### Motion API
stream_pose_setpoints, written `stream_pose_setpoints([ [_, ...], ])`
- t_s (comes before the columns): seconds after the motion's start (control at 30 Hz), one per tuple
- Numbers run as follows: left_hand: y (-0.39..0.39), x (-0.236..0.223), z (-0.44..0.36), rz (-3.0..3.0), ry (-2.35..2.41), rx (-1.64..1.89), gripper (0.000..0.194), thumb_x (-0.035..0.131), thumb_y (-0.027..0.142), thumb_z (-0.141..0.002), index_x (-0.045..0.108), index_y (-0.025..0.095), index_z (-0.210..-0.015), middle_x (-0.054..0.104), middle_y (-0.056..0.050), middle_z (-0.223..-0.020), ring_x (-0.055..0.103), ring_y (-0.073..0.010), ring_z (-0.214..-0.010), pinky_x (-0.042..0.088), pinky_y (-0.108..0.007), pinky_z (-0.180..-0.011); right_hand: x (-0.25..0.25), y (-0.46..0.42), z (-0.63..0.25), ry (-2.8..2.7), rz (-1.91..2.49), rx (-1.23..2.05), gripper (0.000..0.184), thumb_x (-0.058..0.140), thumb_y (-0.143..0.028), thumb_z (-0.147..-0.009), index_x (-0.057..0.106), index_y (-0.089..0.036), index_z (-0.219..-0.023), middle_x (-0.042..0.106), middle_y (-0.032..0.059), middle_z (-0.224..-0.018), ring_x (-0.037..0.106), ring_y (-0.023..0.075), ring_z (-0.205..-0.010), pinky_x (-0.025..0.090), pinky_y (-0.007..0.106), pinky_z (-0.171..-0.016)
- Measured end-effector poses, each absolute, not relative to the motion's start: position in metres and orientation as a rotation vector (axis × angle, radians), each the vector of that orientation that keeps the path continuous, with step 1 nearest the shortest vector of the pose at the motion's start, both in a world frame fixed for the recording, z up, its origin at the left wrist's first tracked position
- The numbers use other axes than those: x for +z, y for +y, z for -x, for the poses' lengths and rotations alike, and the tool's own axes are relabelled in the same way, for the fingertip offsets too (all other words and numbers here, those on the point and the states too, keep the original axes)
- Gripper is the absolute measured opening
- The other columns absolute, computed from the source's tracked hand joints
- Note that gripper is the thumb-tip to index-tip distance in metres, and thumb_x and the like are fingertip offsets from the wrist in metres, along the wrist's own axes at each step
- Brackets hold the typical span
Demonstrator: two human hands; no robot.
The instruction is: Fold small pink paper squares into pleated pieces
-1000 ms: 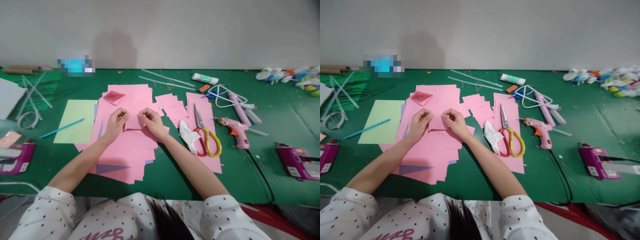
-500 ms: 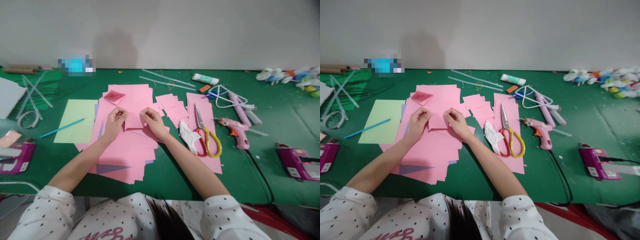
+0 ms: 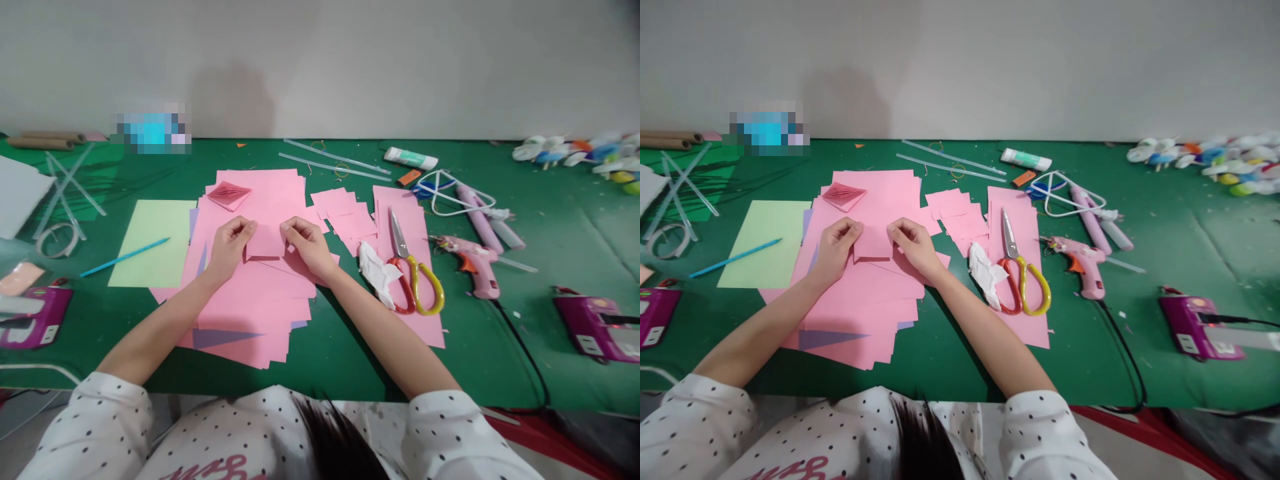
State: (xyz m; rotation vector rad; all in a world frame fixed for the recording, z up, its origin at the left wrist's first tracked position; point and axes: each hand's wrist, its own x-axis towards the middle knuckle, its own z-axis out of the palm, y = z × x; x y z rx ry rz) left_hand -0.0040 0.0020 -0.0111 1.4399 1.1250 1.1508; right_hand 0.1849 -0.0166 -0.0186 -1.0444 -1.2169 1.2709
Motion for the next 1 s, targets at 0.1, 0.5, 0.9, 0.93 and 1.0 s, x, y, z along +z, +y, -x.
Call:
stream_pose_setpoints([
  [0.1, 0.0022, -0.0120, 0.0036, -1.424, 1.115, 1.153, 0.036, 0.068, 0.048, -0.087, 0.058, 0.018, -0.070, 0.048, 0.002, -0.065, 0.043, -0.0109, -0.061, 0.035, -0.025, -0.059, -0.0194, -0.0166, -0.1854, -1.232, 1.041, 1.246, 0.037, 0.067, -0.054, -0.086, 0.059, -0.021, -0.072, 0.054, -0.0031, -0.063, 0.046, 0.0103, -0.056, 0.038, 0.026, -0.056],
  [0.5, 0.0011, -0.0080, 0.0020, -1.466, 1.125, 1.152, 0.034, 0.062, 0.050, -0.092, 0.064, 0.019, -0.079, 0.053, 0.000, -0.072, 0.050, -0.0124, -0.068, 0.040, -0.026, -0.064, -0.0217, -0.0159, -0.1844, -1.205, 1.084, 1.209, 0.036, 0.064, -0.057, -0.087, 0.066, -0.021, -0.083, 0.055, -0.0028, -0.065, 0.047, 0.0108, -0.059, 0.040, 0.026, -0.058],
  [0.9, -0.0001, -0.0066, -0.0003, -1.464, 1.081, 1.129, 0.036, 0.059, 0.043, -0.094, 0.064, 0.027, -0.126, 0.063, -0.003, -0.096, 0.053, -0.0080, -0.062, 0.045, -0.022, -0.058, -0.0241, -0.0115, -0.1865, -0.985, 1.075, 1.266, 0.041, 0.071, -0.056, -0.082, 0.065, -0.027, -0.109, 0.042, -0.0065, -0.057, 0.040, 0.0119, -0.052, 0.037, 0.026, -0.050],
  [0.93, 0.0001, -0.0062, -0.0003, -1.471, 1.088, 1.116, 0.034, 0.059, 0.042, -0.094, 0.066, 0.025, -0.124, 0.064, -0.003, -0.093, 0.054, -0.0085, -0.062, 0.046, -0.022, -0.059, -0.0249, -0.0106, -0.1868, -0.978, 1.062, 1.280, 0.040, 0.071, -0.056, -0.081, 0.067, -0.026, -0.106, 0.047, -0.0051, -0.061, 0.042, 0.0116, -0.054, 0.037, 0.025, -0.050],
  [1.0, 0.0005, -0.0056, -0.0002, -1.469, 1.105, 1.085, 0.032, 0.058, 0.042, -0.095, 0.068, 0.023, -0.118, 0.066, -0.002, -0.088, 0.056, -0.0100, -0.063, 0.046, -0.023, -0.059, -0.0260, -0.0095, -0.1872, -0.957, 1.035, 1.302, 0.037, 0.073, -0.055, -0.080, 0.069, -0.024, -0.100, 0.055, -0.0025, -0.068, 0.045, 0.0106, -0.057, 0.037, 0.025, -0.050],
])
